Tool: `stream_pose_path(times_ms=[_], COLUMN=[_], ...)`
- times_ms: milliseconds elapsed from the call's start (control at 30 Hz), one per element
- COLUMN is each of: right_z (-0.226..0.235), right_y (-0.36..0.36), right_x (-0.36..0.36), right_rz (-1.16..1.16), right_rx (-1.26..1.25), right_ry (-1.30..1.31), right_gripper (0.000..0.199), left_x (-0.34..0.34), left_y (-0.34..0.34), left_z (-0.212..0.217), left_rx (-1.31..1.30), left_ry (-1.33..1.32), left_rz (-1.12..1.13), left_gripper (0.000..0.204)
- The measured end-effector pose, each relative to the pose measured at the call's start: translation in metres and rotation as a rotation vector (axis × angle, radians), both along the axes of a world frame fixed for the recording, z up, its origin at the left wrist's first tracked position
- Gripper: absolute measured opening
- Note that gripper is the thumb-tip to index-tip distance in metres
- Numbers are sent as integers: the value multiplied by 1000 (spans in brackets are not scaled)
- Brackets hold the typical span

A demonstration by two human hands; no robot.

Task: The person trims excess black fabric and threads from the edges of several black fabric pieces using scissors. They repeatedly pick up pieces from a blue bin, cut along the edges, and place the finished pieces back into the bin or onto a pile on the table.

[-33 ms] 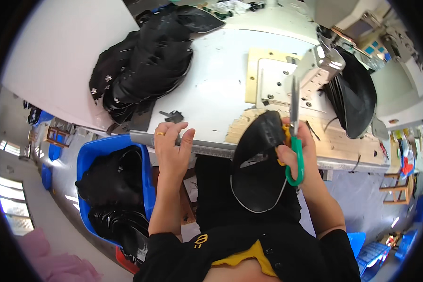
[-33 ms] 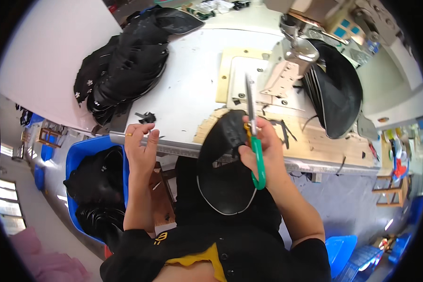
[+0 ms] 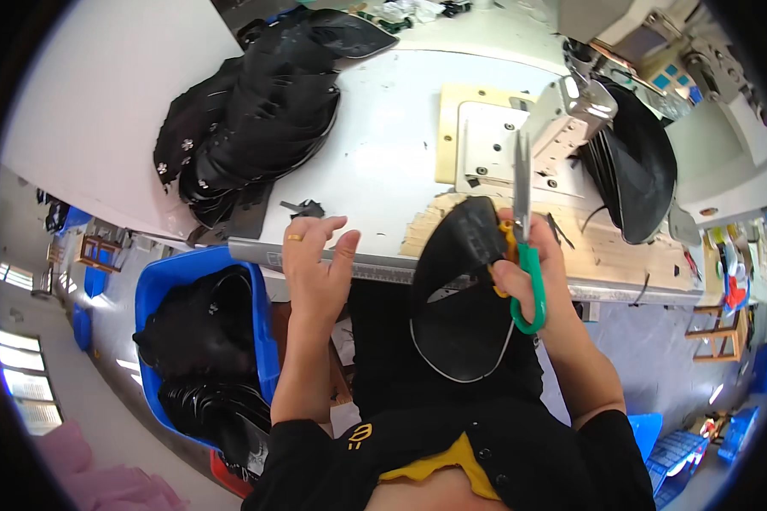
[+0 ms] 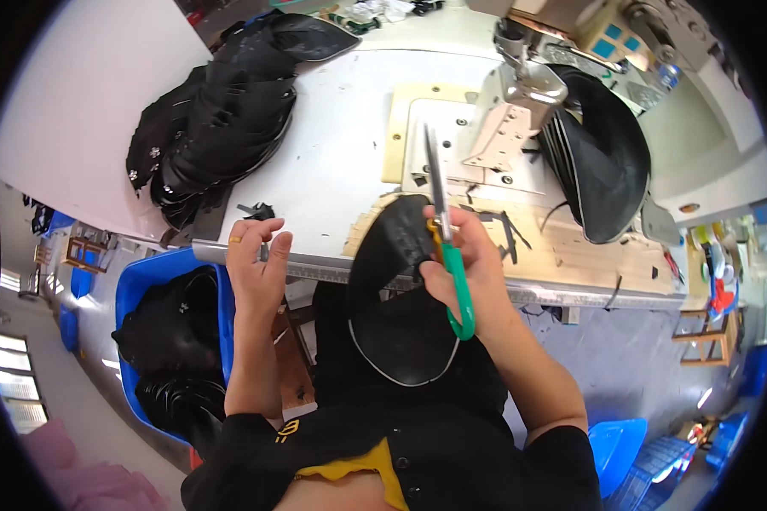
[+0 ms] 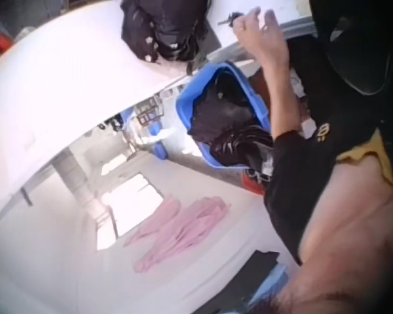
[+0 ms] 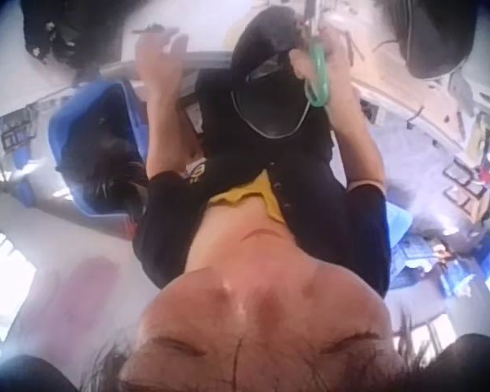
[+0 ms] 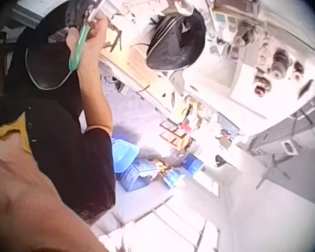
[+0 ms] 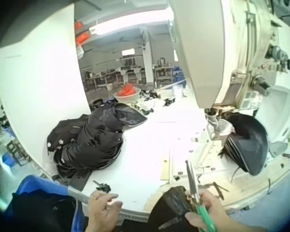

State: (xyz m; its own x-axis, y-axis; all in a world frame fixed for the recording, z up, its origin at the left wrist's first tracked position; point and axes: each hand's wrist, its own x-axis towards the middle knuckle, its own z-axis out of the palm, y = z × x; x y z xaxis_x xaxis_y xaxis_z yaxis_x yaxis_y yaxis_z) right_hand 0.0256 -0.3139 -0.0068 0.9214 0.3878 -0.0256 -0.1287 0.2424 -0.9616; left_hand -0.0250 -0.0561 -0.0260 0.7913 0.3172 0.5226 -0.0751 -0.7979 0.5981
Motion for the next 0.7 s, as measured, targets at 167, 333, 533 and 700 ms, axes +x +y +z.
stream_pose_path(times_ms=[167,333,533,700], right_z=[22,29,43,59], right_y=[-2,0,-30,-44], right_x=[0,6,13,3], right_rz=[208,195,-5,-85], right_rx=[97,-139,-902,-1205], right_ry=[66,-128,-992,-1388], right_gripper=[53,49,54,58], left_x=[23,14,-2,-7], left_y=[-42,-56,-70,-84], left_z=[-5,8,15,17], left_rx=[-1004,-1470,-1631,-1694], left_ry=[307,430,153,36], left_rz=[-798,-914,-503,-463], left_gripper=[31,26,20,21])
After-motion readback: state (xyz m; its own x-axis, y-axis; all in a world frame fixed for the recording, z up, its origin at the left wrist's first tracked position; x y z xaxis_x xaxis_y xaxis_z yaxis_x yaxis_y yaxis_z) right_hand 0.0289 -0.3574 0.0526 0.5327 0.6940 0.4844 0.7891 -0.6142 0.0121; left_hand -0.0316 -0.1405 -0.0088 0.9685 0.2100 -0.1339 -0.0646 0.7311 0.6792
